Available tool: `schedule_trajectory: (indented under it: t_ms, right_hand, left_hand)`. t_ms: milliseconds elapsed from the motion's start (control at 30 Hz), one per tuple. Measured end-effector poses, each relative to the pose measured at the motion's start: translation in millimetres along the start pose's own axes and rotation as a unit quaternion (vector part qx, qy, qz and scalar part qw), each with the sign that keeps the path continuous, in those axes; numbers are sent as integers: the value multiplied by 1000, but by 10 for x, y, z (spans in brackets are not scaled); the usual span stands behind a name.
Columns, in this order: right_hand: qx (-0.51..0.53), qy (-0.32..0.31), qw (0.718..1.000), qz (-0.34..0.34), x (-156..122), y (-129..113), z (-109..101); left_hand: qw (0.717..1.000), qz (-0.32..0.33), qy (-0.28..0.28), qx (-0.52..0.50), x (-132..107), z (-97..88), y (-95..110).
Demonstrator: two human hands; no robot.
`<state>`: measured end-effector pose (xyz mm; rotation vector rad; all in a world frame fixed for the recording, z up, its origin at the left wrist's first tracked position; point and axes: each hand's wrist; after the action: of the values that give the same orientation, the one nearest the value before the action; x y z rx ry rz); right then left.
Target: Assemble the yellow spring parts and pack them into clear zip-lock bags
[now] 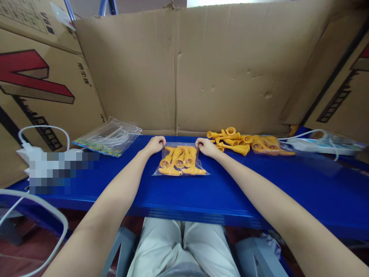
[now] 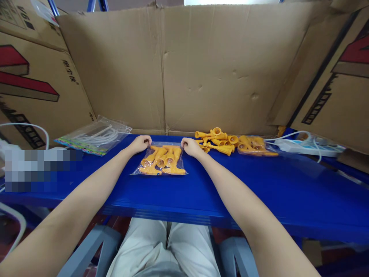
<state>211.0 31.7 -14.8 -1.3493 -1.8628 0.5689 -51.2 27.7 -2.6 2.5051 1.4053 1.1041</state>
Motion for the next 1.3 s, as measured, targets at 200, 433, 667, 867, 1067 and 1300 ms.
schedule_trajectory:
  t_ms: [200, 433, 667, 867, 1067, 1300]
  right_hand:
    - [-3, -58, 996, 62, 87, -44, -31]
    - [-97, -111, 987, 65, 325, -289, -67]
    - [5, -369, 909, 195, 591, -566, 26]
    - [157, -413, 836, 325, 516, -687, 85]
    - [198, -464, 804, 315, 378, -629, -15]
    - [321, -149, 886, 299, 36, -524, -772]
  left_hand:
    - [999, 35, -23, 34, 15, 15, 7]
    - [991, 86, -51, 92, 20, 26, -40]
    - [985, 72, -43, 153, 6, 4, 73]
    - [982, 79, 12, 173, 13, -40, 190]
    - [979, 82, 144, 117, 25, -48, 130]
    - [981, 13, 155, 116, -17, -68, -46]
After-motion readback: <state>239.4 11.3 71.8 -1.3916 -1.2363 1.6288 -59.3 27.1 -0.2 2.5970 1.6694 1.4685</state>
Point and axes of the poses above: each hand's wrist, its own x-axis towards the middle knuckle, its own z-axis out of the palm, y = z × x, and after that the axes turned 13 degrees about z, right-handed
